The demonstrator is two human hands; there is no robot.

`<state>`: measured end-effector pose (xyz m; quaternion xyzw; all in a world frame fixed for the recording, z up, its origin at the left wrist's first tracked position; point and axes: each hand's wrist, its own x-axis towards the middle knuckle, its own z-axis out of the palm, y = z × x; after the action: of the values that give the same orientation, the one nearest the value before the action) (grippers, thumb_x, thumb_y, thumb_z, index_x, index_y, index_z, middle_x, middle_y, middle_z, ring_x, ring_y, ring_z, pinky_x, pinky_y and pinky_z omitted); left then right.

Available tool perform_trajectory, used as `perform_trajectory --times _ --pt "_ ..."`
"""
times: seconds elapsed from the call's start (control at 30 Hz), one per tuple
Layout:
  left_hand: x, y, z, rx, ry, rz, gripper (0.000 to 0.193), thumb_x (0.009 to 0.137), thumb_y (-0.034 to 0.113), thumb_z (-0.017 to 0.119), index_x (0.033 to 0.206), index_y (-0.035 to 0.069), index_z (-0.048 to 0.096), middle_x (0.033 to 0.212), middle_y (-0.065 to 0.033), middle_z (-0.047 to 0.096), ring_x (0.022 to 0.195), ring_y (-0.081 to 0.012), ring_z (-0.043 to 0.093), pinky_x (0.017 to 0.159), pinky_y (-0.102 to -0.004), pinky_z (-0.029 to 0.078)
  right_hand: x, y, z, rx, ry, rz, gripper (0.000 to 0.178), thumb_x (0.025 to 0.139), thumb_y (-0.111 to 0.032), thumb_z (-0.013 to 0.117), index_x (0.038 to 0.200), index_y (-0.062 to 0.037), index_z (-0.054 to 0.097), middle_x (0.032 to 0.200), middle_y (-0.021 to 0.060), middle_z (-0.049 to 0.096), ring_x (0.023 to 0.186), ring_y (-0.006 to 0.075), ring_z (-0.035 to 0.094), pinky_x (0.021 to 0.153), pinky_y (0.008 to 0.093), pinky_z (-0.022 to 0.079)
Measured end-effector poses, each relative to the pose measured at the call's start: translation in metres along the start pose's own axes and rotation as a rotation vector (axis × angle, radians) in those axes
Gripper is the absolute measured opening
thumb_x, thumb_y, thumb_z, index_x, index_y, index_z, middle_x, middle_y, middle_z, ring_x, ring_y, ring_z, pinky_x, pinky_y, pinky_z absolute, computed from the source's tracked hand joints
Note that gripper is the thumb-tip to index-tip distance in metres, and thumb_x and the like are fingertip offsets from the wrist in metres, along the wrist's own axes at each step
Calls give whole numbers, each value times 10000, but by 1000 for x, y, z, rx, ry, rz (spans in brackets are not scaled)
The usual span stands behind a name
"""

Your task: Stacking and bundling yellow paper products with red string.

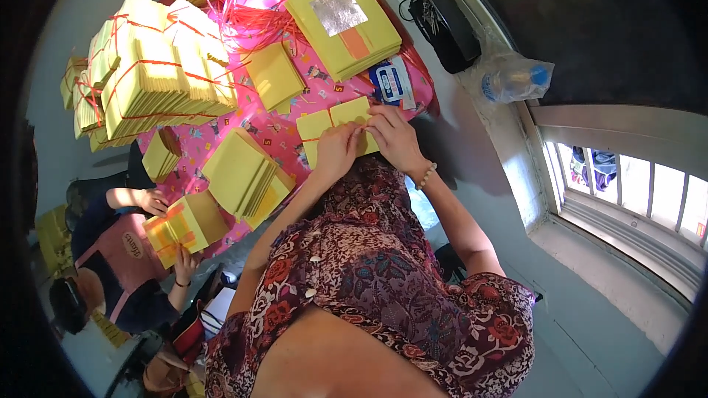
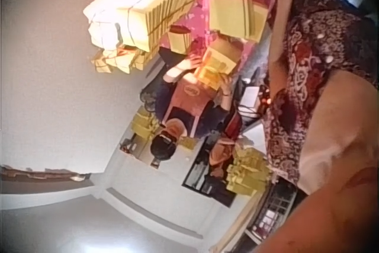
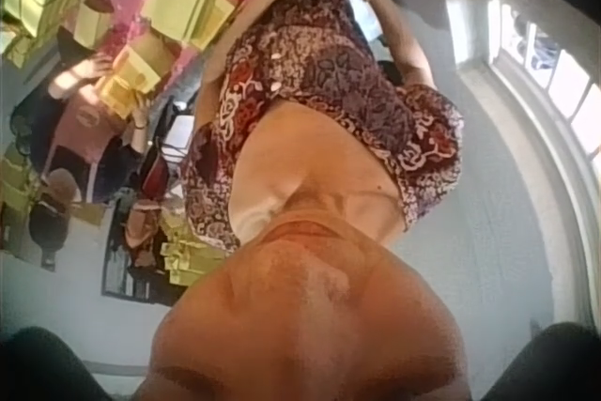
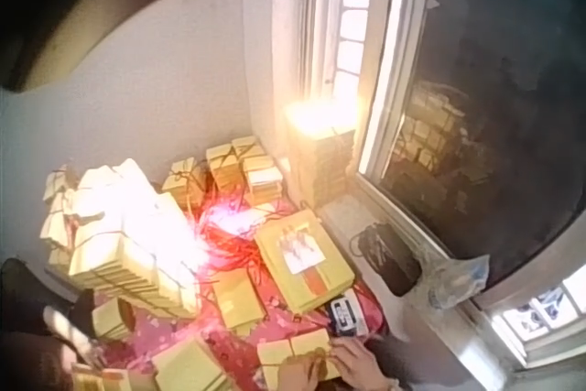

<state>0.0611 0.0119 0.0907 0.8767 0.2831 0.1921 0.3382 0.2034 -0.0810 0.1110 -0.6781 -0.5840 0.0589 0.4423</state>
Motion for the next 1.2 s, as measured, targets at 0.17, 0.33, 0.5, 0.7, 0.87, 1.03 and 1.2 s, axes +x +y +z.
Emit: perform_trajectory --times 0.17,0.33,0.5,0.7,0.87,1.03,1.2 --pt "1 1 -2 -47 17 0 142 901 168 569 902 34 617 738 -157 621 713 -348 613 674 -452 450 1 5 6 -26 -246 118 109 896 -109 589 988 -58 559 931 115 604 876 327 606 734 412 496" --pt "-9 -1 -8 -92 -17 -45 132 871 170 597 908 43 603 771 -150 615 735 -342 598 675 -451 431 7 10 9 89 -239 127 99 905 -110 580 976 -46 555 893 149 595 827 366 597 698 415 491" --pt "-21 -14 -30 216 107 -104 123 855 171 616 875 51 600 786 -136 568 801 -318 545 700 -430 387 9 9 11 162 -192 172 87 910 -79 588 961 -19 551 863 151 577 802 345 596 680 373 481" --pt "-26 -15 -43 224 114 -95 97 863 172 638 889 80 622 775 -83 576 769 -281 546 692 -408 392 7 10 14 211 -169 261 90 904 -71 595 960 -19 546 843 159 579 793 360 597 669 379 479" --pt "-14 -11 -37 144 91 84 96 836 116 645 925 85 627 806 -86 580 796 -272 570 697 -389 421 9 7 9 274 -201 333 102 893 -69 612 946 -11 547 826 155 589 760 345 606 657 359 482" --pt "-2 -2 -15 59 53 149 254 818 74 635 1071 92 619 878 -100 578 770 -288 593 663 -409 476 19 0 0 263 -297 276 96 892 -69 613 942 -6 561 837 152 614 762 314 627 664 343 490" --pt "3 0 -13 104 32 101 236 802 90 651 1036 62 638 850 -112 573 753 -300 595 655 -397 488 12 12 2 285 -291 252 94 904 -82 621 971 -17 612 803 92 610 706 165 601 644 283 471"
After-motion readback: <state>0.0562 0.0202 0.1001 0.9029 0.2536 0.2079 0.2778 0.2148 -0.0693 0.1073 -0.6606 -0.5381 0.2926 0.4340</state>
